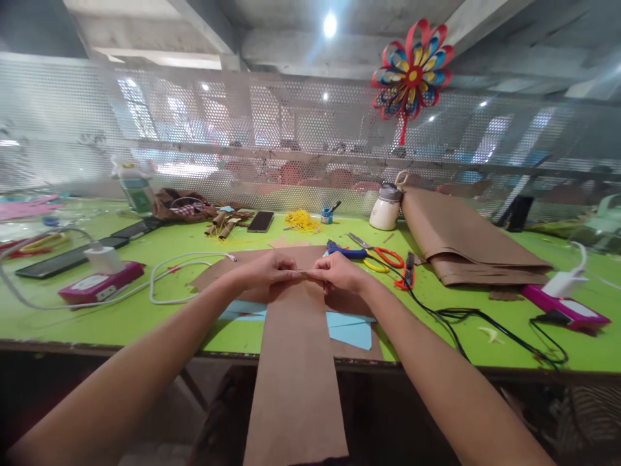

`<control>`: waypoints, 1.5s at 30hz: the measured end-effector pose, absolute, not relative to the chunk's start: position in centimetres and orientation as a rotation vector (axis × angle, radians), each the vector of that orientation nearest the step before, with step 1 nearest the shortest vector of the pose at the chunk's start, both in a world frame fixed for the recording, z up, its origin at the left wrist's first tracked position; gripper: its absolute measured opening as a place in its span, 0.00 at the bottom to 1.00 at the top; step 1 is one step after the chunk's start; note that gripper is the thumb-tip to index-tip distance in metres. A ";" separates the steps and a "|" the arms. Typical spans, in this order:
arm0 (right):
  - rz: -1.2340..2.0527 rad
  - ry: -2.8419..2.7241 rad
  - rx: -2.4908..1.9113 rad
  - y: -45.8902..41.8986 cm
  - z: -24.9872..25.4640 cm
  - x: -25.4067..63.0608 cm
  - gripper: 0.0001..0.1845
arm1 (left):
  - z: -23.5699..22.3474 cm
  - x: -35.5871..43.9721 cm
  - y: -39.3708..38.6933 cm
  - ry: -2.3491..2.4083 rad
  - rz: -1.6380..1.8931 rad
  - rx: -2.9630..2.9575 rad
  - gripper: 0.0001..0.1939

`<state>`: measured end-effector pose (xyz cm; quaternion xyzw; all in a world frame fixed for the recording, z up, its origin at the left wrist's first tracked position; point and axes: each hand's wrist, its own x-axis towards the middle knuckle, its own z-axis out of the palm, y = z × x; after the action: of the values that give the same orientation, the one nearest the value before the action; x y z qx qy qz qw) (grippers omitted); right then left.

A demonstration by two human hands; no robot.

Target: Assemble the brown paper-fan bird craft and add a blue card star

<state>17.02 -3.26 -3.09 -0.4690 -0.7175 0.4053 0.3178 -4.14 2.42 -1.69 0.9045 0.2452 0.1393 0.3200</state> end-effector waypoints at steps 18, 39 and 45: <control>1.102 -1.940 -1.202 -2.8 -3.3 19.2 0.22 | -1.1 -4.8 2.7 0.593 0.275 2.411 0.18; 0.957 -2.075 -1.211 -3.6 -1.9 18.4 0.18 | -0.2 -4.8 2.1 0.584 0.234 2.246 0.15; 1.186 -1.873 -1.091 -3.8 -1.4 19.6 0.21 | -0.7 -5.3 3.0 0.547 0.272 2.100 0.16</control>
<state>19.57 -3.80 -1.44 -0.4171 -0.7157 0.4531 0.3293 -5.32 3.02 -0.74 0.8528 0.2223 0.1105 0.4594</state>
